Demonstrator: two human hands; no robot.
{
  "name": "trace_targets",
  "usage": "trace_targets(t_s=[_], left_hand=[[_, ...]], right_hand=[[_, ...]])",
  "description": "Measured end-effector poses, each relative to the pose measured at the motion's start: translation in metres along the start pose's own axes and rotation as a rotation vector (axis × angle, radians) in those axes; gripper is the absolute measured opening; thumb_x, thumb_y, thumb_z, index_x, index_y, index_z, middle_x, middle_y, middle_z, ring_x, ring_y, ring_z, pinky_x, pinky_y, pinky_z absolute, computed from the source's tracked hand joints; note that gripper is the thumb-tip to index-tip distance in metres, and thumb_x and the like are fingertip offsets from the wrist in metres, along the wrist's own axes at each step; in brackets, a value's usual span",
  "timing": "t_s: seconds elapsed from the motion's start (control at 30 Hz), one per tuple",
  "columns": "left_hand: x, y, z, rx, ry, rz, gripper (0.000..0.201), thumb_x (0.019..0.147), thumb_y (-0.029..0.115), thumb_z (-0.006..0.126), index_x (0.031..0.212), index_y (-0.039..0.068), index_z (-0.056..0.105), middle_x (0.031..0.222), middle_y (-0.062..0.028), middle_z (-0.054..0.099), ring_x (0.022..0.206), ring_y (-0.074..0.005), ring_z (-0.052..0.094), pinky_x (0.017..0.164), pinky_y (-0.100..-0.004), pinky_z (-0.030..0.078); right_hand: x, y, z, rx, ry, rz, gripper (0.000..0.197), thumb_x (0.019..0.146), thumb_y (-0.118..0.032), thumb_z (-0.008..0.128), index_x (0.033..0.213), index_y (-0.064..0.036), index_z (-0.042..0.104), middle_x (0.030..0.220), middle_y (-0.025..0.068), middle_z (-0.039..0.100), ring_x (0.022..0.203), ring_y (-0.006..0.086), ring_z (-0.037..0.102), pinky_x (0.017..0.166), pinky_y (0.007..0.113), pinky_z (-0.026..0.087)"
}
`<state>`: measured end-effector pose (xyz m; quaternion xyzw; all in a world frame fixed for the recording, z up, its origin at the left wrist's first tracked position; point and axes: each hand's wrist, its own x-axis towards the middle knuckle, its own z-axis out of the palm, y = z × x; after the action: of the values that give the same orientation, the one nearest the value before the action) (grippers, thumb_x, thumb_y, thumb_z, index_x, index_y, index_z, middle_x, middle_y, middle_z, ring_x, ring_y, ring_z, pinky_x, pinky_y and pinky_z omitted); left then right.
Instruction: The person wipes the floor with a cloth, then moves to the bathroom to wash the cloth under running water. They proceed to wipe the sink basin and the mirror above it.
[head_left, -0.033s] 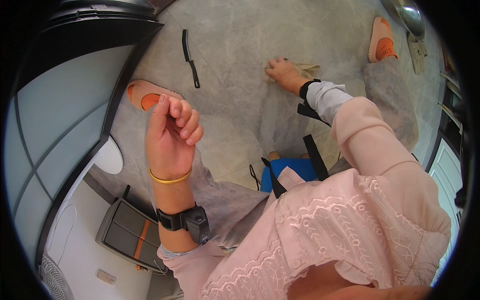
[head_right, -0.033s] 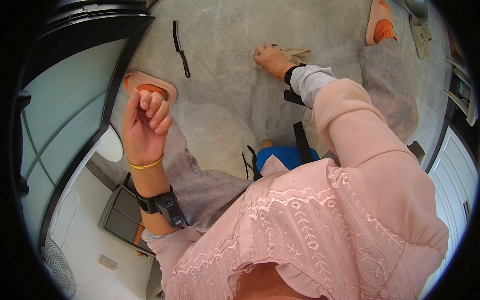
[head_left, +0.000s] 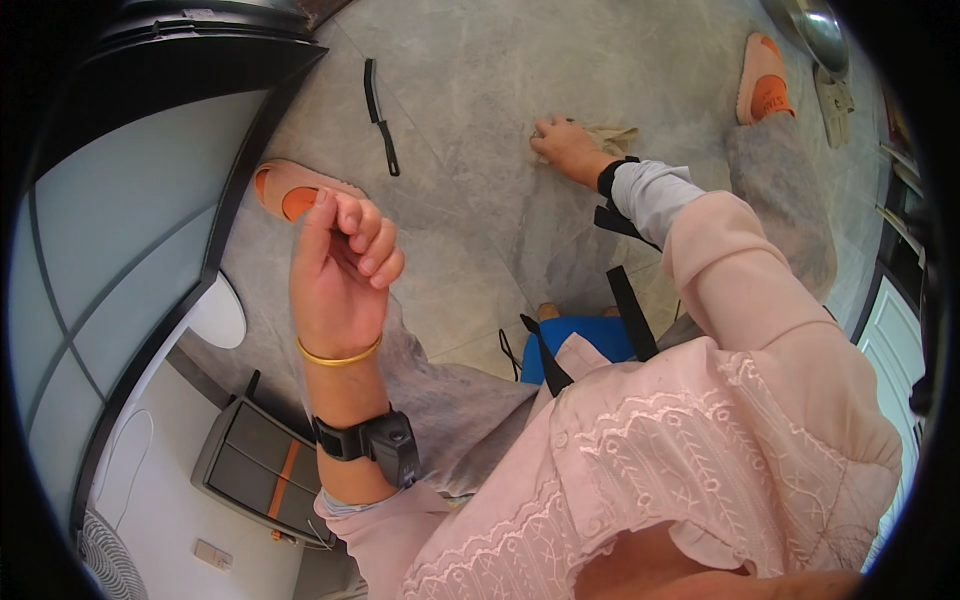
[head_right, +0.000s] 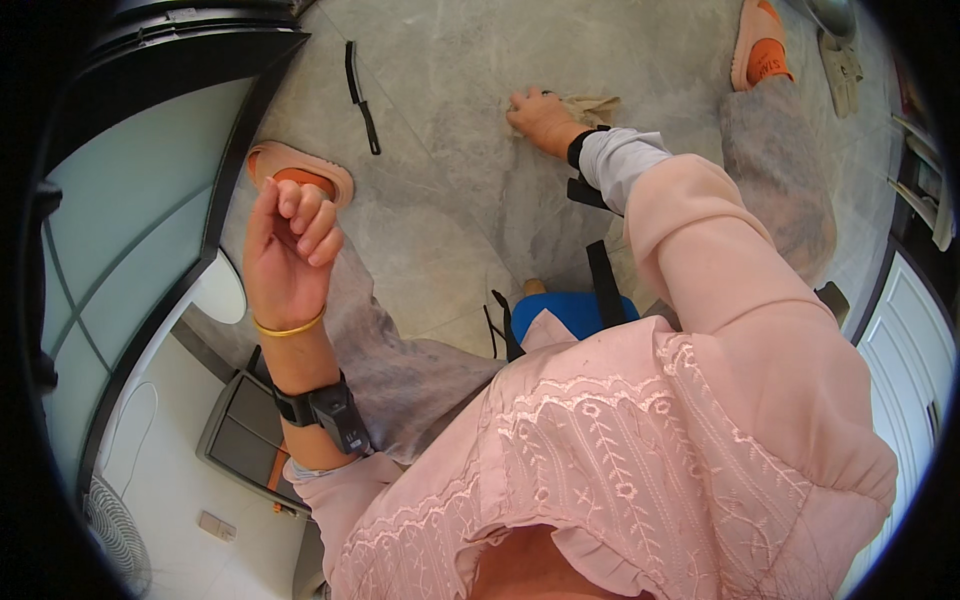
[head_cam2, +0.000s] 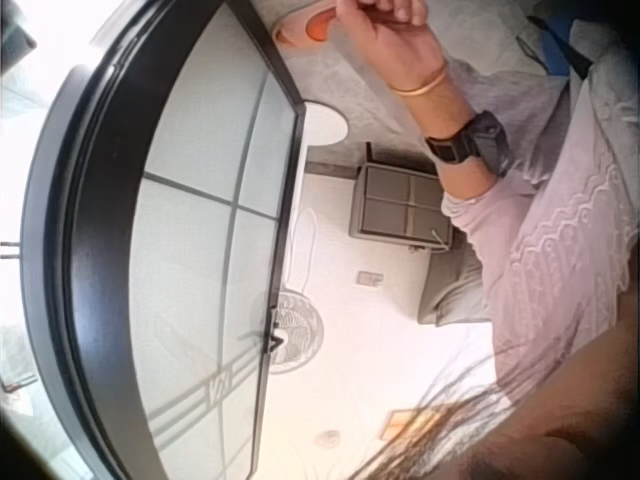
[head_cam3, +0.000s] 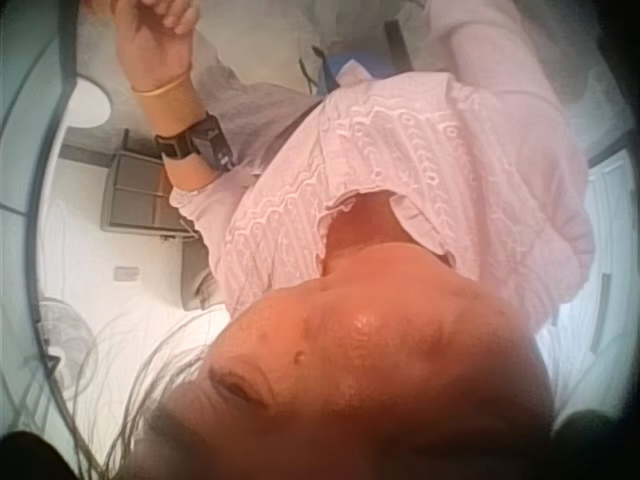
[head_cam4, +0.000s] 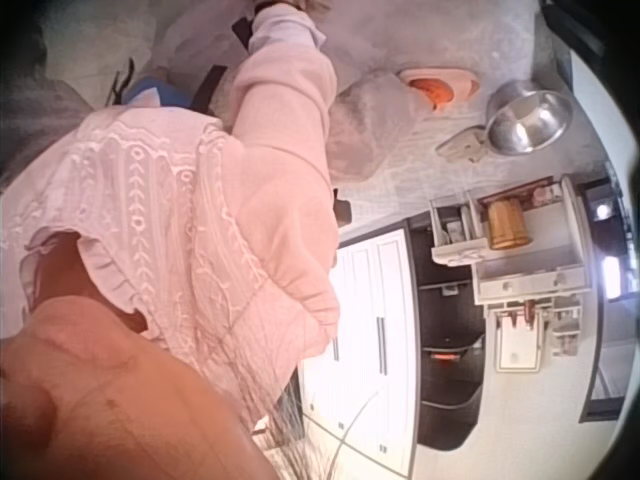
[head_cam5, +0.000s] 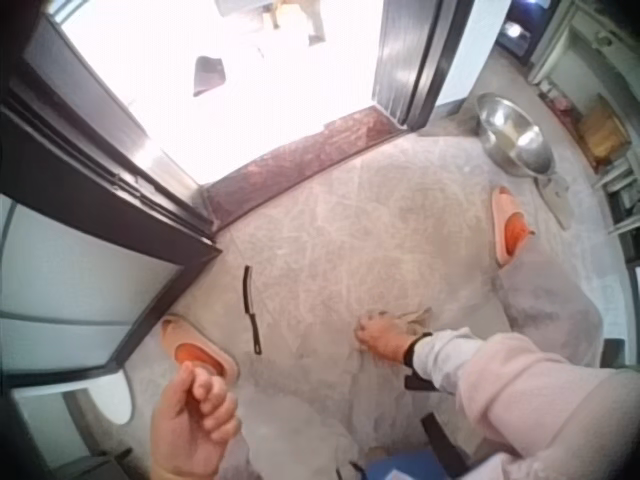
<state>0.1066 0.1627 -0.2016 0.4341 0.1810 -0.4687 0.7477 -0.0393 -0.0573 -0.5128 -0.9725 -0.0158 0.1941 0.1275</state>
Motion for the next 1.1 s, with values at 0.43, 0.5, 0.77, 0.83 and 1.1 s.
trace_targets(t_s=[0.43,0.5,0.77,0.83,1.1], left_hand=[[-0.003,0.003,-0.006,-0.008,-0.031,0.046,0.028,0.093,0.027,0.044,0.072,0.009,0.044,0.064,0.0002,0.038,0.053,-0.0095,0.034,0.046,-0.0225,0.029],[-0.002,0.002,-0.005,-0.003,-0.029,0.044,0.028,0.093,0.027,0.044,0.072,0.009,0.044,0.064,0.0002,0.038,0.053,-0.0095,0.034,0.046,-0.0225,0.029],[-0.001,-0.003,-0.004,0.004,0.014,0.009,0.028,0.094,0.027,0.042,0.073,0.009,0.044,0.065,0.0003,0.038,0.053,-0.0094,0.035,0.046,-0.0223,0.030],[-0.001,-0.003,-0.005,0.003,0.018,0.003,0.028,0.095,0.027,0.041,0.073,0.009,0.044,0.065,0.0004,0.039,0.053,-0.0093,0.035,0.046,-0.0222,0.030],[-0.003,0.002,-0.008,-0.025,0.028,0.011,0.029,0.096,0.027,0.039,0.074,0.008,0.046,0.066,0.0001,0.039,0.053,-0.0093,0.035,0.046,-0.0221,0.031]], right_hand=[[-0.034,0.095,-0.050,0.616,0.214,0.451,0.039,0.067,-0.030,0.065,0.101,-0.0103,0.063,0.093,0.0141,0.064,0.087,0.0337,0.059,0.075,0.038,0.047],[-0.041,0.104,-0.041,0.626,0.152,0.497,0.038,0.067,-0.030,0.065,0.100,-0.0099,0.063,0.092,0.0144,0.064,0.087,0.0341,0.058,0.074,0.038,0.047],[-0.018,0.058,0.007,0.549,0.182,0.646,0.028,0.069,-0.025,0.062,0.092,-0.0099,0.064,0.088,0.0136,0.063,0.084,0.0332,0.058,0.071,0.039,0.046],[-0.003,0.046,0.003,0.503,0.227,0.633,0.027,0.070,-0.026,0.062,0.093,-0.0120,0.064,0.091,0.0121,0.062,0.087,0.0328,0.057,0.072,0.040,0.046],[0.043,0.010,-0.009,0.295,0.228,0.232,0.016,0.073,-0.017,0.061,0.089,-0.0135,0.064,0.093,0.0110,0.055,0.085,0.0338,0.055,0.073,0.041,0.047]])
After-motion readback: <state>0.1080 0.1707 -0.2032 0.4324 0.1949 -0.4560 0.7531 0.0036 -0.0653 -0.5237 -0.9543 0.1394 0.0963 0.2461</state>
